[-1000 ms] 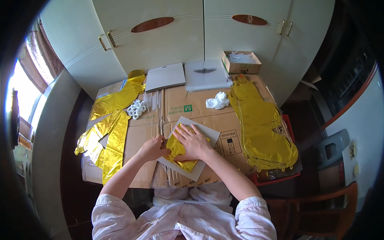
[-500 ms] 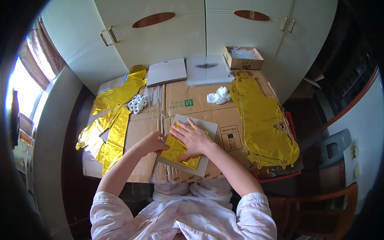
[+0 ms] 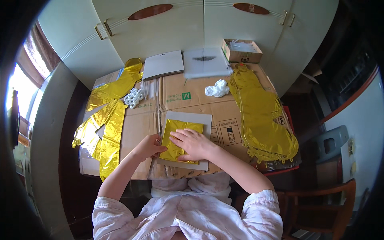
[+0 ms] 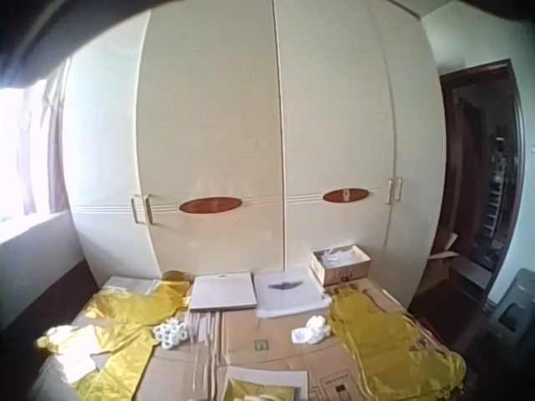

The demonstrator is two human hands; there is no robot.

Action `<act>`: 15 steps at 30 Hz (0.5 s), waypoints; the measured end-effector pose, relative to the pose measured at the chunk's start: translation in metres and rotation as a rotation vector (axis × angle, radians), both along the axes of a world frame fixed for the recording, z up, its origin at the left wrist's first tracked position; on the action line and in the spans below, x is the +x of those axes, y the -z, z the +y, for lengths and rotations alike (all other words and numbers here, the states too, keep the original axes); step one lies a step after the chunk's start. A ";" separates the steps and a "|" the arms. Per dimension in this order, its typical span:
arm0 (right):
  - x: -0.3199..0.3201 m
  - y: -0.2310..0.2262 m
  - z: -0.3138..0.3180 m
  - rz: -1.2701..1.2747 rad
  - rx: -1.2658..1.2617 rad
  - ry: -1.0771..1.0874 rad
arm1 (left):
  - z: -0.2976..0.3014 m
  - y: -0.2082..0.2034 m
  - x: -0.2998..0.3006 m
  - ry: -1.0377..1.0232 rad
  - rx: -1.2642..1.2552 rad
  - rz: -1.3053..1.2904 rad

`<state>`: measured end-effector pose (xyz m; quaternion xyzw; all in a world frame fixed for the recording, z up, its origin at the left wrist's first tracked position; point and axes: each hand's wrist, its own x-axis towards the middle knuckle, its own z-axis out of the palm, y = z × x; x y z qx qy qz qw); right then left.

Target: Manually packaging gold foil items into clear plastic sleeves on a table.

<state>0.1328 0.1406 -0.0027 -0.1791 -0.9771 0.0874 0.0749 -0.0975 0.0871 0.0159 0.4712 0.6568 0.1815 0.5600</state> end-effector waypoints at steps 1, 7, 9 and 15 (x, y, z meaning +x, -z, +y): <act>0.003 0.002 0.000 0.017 0.032 -0.013 | -0.002 0.002 0.000 -0.002 -0.001 -0.020; 0.009 -0.005 0.003 0.024 0.043 -0.118 | -0.018 -0.008 0.008 -0.103 -0.105 -0.259; 0.008 -0.005 0.005 0.092 0.062 -0.142 | -0.031 -0.006 0.007 -0.146 -0.075 -0.339; 0.028 -0.007 0.030 0.458 -0.021 0.134 | -0.103 0.002 0.005 -0.444 0.060 -0.631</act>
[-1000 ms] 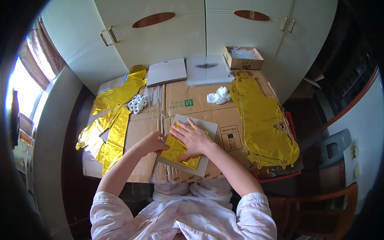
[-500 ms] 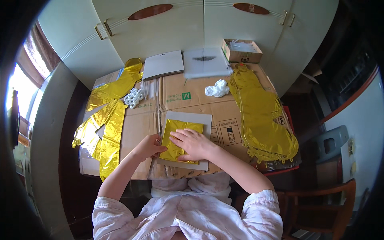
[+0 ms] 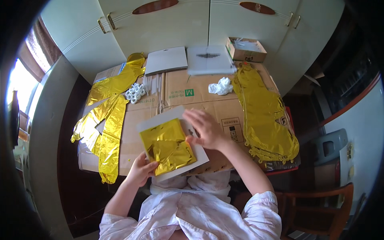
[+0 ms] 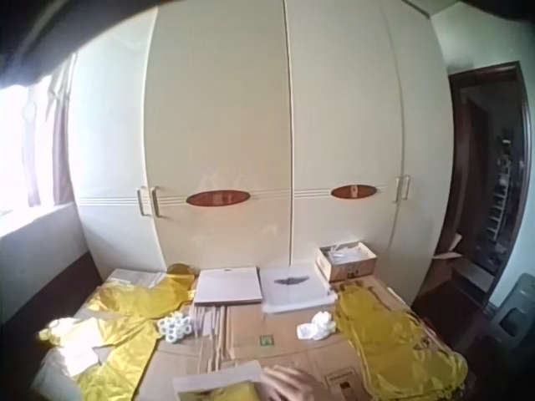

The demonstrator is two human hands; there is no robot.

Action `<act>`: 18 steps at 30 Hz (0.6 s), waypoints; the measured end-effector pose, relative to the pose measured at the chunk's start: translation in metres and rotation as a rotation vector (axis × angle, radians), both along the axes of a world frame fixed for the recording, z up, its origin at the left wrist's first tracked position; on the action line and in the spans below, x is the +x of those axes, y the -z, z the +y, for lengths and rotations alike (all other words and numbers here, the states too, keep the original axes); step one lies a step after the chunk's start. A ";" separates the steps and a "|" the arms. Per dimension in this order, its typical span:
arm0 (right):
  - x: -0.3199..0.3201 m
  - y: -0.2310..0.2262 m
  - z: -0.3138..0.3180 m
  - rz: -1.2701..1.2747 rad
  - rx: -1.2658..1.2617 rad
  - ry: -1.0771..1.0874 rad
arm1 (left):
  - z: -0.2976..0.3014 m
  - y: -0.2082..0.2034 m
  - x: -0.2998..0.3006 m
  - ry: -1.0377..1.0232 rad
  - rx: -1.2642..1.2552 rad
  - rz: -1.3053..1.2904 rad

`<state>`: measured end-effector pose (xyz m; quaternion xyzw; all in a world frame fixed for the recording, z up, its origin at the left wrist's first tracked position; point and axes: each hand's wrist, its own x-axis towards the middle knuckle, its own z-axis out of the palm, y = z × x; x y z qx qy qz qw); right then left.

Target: Manually packaging gold foil items into clear plastic sleeves on a table.

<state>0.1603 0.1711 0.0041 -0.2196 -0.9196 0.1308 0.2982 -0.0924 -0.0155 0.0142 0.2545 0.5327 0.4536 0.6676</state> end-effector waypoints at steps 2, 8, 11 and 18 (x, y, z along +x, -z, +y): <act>0.004 -0.005 0.023 -0.054 0.017 0.163 | -0.024 0.005 -0.001 -0.161 0.049 -0.105; -0.003 -0.016 0.147 -0.368 0.000 0.429 | -0.072 0.016 -0.011 -0.417 0.149 -0.274; -0.012 -0.014 0.197 -0.548 0.064 0.507 | -0.081 0.001 -0.009 -0.508 0.102 -0.162; -0.025 -0.014 0.243 -0.792 0.028 0.448 | -0.128 0.043 -0.013 -0.651 0.047 0.005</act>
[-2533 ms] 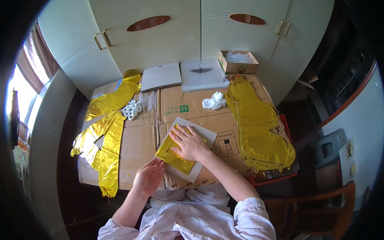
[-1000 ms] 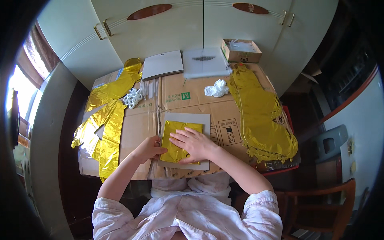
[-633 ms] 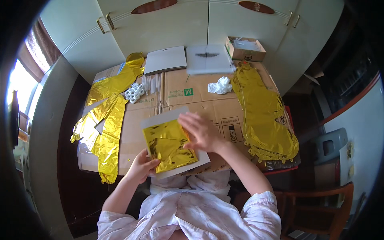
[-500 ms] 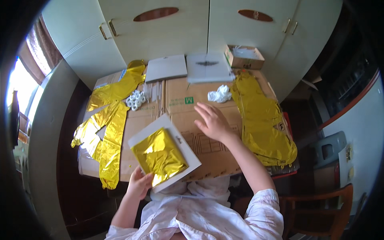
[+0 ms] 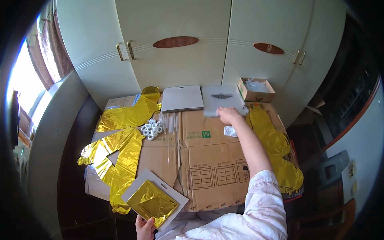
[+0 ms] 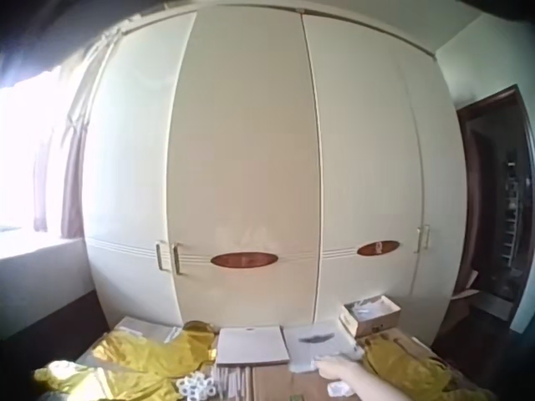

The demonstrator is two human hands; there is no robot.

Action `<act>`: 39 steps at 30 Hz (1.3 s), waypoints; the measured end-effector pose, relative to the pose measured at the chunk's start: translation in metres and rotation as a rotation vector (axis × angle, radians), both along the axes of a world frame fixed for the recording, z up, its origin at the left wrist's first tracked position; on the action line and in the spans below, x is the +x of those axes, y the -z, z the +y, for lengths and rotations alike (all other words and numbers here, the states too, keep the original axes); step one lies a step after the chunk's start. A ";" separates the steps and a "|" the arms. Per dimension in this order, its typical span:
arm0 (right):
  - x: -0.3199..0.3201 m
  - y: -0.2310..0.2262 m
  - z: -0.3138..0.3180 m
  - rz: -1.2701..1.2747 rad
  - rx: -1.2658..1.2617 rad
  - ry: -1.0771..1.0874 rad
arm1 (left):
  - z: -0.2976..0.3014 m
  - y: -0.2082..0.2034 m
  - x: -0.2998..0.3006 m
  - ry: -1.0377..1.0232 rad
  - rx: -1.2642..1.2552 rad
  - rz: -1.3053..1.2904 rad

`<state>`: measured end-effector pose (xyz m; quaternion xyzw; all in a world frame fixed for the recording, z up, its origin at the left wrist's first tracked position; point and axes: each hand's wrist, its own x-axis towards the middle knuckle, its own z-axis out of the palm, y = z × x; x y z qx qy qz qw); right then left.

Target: Manually packaging gold foil items into clear plastic sleeves on a table.

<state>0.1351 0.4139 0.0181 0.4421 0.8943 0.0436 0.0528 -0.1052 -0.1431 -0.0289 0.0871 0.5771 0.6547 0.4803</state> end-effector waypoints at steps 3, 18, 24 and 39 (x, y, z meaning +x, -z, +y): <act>0.006 0.007 0.000 0.082 0.068 -0.043 | 0.003 0.000 0.001 0.018 -0.014 0.036; -0.030 -0.039 -0.119 0.181 0.538 -0.341 | 0.000 0.041 -0.020 0.020 0.065 -0.292; -0.045 -0.001 -0.238 0.168 0.125 -0.253 | 0.007 0.031 -0.008 0.093 0.105 -0.248; -0.015 0.030 -0.252 0.164 0.421 -0.328 | 0.038 0.009 0.044 0.462 0.068 -0.279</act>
